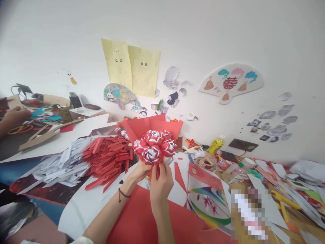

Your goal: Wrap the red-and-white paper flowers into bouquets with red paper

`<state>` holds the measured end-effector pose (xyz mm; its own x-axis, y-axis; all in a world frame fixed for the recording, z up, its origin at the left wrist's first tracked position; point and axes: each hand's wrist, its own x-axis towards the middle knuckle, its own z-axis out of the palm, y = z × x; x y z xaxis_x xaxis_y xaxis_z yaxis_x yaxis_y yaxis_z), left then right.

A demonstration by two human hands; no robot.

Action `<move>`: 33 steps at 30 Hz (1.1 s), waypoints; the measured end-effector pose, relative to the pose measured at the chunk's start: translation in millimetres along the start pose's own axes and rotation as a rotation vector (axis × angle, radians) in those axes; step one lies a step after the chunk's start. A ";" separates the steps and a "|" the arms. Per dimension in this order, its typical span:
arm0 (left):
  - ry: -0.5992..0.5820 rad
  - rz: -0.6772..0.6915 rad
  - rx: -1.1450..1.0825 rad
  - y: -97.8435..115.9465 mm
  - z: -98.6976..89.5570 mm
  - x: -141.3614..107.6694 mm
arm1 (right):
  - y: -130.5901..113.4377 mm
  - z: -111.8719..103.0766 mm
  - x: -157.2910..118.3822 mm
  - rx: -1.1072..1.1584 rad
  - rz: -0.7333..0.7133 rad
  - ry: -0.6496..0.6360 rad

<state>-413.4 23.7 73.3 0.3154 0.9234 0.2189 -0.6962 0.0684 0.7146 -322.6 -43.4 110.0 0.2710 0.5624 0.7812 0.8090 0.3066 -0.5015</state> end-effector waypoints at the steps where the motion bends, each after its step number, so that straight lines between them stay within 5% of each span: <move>1: 0.019 0.005 0.013 0.4 1.8 -0.1 | 1.6 -0.4 0.3 -0.012 0.007 -0.010; 10: 0.072 0.042 -0.008 5.0 15.0 -0.8 | 2.7 -5.2 4.2 0.087 0.021 -0.104; 17: 0.106 0.077 0.144 8.0 20.0 -3.5 | 4.1 -12.5 10.4 0.167 0.120 -0.044; 22: 0.113 0.093 0.198 6.3 15.3 -2.8 | 5.2 -13.9 13.0 0.347 0.341 -0.160; 25: 0.089 0.099 0.235 4.8 14.1 -2.2 | 7.5 -13.9 13.0 0.317 0.311 -0.220; 33: 0.093 0.260 0.607 22.1 26.7 -16.1 | 22.1 -2.5 6.9 0.119 0.195 -0.018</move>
<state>-416.6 0.2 103.4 0.1108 0.9116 0.3958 -0.2465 -0.3605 0.8996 -301.5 -34.7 105.3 0.4055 0.6334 0.6591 0.6750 0.2787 -0.6832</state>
